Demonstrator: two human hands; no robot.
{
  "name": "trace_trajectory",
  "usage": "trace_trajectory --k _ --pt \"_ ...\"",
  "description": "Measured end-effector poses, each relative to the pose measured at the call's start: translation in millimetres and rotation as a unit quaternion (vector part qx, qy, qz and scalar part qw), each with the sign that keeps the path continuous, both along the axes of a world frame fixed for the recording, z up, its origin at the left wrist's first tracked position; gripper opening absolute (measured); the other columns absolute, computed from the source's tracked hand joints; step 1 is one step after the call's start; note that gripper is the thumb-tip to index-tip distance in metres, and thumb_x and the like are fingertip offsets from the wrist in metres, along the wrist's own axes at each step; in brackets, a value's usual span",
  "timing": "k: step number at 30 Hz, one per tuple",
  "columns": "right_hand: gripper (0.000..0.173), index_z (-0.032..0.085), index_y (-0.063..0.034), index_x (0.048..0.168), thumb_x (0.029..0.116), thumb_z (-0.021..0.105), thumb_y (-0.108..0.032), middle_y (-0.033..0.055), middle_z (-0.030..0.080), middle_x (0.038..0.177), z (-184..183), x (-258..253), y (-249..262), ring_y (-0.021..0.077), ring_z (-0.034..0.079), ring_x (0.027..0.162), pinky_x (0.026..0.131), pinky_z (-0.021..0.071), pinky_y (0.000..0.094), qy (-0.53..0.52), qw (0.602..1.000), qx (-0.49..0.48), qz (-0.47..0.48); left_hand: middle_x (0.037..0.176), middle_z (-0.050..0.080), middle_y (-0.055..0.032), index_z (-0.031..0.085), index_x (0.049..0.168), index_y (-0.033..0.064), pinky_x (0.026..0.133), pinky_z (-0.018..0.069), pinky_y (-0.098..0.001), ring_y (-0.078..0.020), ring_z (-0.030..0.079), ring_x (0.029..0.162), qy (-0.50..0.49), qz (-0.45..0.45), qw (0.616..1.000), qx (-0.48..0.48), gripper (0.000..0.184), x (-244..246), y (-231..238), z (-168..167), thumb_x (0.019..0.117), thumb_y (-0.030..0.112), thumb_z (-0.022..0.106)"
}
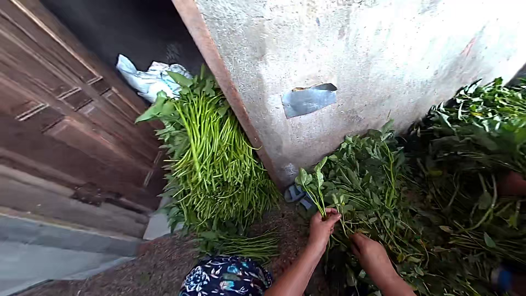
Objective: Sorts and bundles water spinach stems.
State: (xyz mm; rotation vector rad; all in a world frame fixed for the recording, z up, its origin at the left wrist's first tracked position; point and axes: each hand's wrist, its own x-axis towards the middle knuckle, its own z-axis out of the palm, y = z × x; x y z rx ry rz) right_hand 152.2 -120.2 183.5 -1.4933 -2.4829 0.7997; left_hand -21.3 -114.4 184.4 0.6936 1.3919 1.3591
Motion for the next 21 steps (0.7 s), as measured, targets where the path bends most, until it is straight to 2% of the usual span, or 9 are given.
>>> trace_trajectory --k 2,4,7,8,11,13,15,18,21 --pt "0.024 0.072 -0.0038 0.117 0.0993 0.057 -0.008 0.0185 0.073 0.11 -7 -6 -4 0.0372 0.074 0.095 0.083 0.0603 0.0532 -0.018 0.997 0.074 0.024 0.08 0.061 -0.005 0.062 0.117 -0.0028 0.05 0.0416 -0.0213 -0.0065 0.047 0.054 -0.027 0.018 0.999 -0.029 0.027 -6 0 -2 0.0928 0.005 0.073" --pt "0.021 0.072 -0.0039 0.114 0.0985 0.058 -0.008 0.0187 0.074 0.105 -10 -9 -5 0.0375 0.074 0.093 0.083 0.0595 0.0541 -0.037 0.994 0.092 0.044 0.076 0.058 -0.0039 0.063 0.115 -0.0029 0.049 0.0402 -0.0212 -0.0065 0.045 0.052 -0.036 0.018 0.998 -0.044 0.024 -13 0 -6 0.0934 0.003 0.071" --pt "0.039 0.064 -0.005 0.134 0.1022 0.055 -0.025 0.0173 0.074 0.114 -6 -15 3 0.0349 0.07 0.108 0.101 0.0496 0.0571 0.008 0.997 -0.078 0.023 0.072 0.056 -0.0017 0.063 0.11 -0.0014 0.049 0.0396 -0.0211 -0.0062 0.044 0.051 -0.024 0.002 0.999 -0.045 0.017 -16 -2 -9 0.0945 0.003 0.068" --pt "0.047 0.06 -0.0049 0.14 0.1023 0.057 -0.033 0.0161 0.073 0.113 -9 -17 8 0.0315 0.07 0.107 0.101 0.0521 0.054 0.07 0.986 -0.15 -0.006 0.072 0.056 -0.0012 0.064 0.11 -0.001 0.049 0.0402 -0.0214 -0.0062 0.045 0.052 -0.018 -0.008 0.999 -0.044 0.017 -14 -4 -9 0.0946 0.004 0.068" --pt "0.048 0.056 -0.0012 0.138 0.1019 0.063 -0.033 0.0127 0.072 0.111 -12 -27 20 0.0221 0.072 0.099 0.094 0.0588 0.0423 0.273 0.92 -0.265 -0.094 0.075 0.058 -0.0016 0.064 0.11 0.0002 0.053 0.043 -0.0226 -0.007 0.048 0.055 -0.009 -0.037 0.998 -0.043 0.018 -10 -8 -6 0.0943 0.006 0.069" --pt "0.03 0.062 0.0003 0.124 0.1047 0.058 -0.022 0.0081 0.071 0.096 -11 -32 22 0.0162 0.071 0.08 0.076 0.0616 0.0342 0.366 0.877 -0.281 -0.136 0.075 0.059 -0.0018 0.063 0.109 0.0006 0.051 0.0429 -0.0222 -0.0066 0.048 0.054 -0.035 -0.045 0.998 -0.038 0.017 -11 -10 -4 0.0942 0.006 0.069" --pt "0.02 0.064 -0.0008 0.112 0.1056 0.056 -0.018 0.0041 0.067 0.082 -8 -33 22 0.0123 0.065 0.067 0.063 0.057 0.0287 0.419 0.844 -0.299 -0.15 0.073 0.058 -0.001 0.061 0.108 0.0017 0.051 0.0425 -0.0215 -0.0059 0.047 0.053 -0.089 -0.053 0.994 -0.029 0.013 -13 -11 1 0.0952 0.004 0.063" --pt "0.014 0.063 -0.002 0.105 0.1032 0.058 -0.015 0.0021 0.065 0.076 -7 -29 21 0.0107 0.062 0.062 0.059 0.0545 0.0257 0.47 0.792 -0.362 -0.145 0.078 0.061 -0.0024 0.061 0.111 0.0016 0.05 0.0432 -0.0208 -0.0058 0.048 0.053 -0.158 -0.061 0.985 -0.032 0.017 -16 -12 6 0.0999 0.005 0.048" --pt "0.012 0.063 -0.0029 0.106 0.1027 0.057 -0.013 0.002 0.064 0.074 -8 -27 22 0.0093 0.061 0.059 0.055 0.053 0.0233 0.503 0.734 -0.432 -0.149 0.075 0.059 -0.0005 0.063 0.114 0.0009 0.048 0.0413 -0.019 -0.0044 0.046 0.051 -0.17 -0.077 0.982 -0.027 0.02 -20 -12 9 0.1055 0.01 0.047"
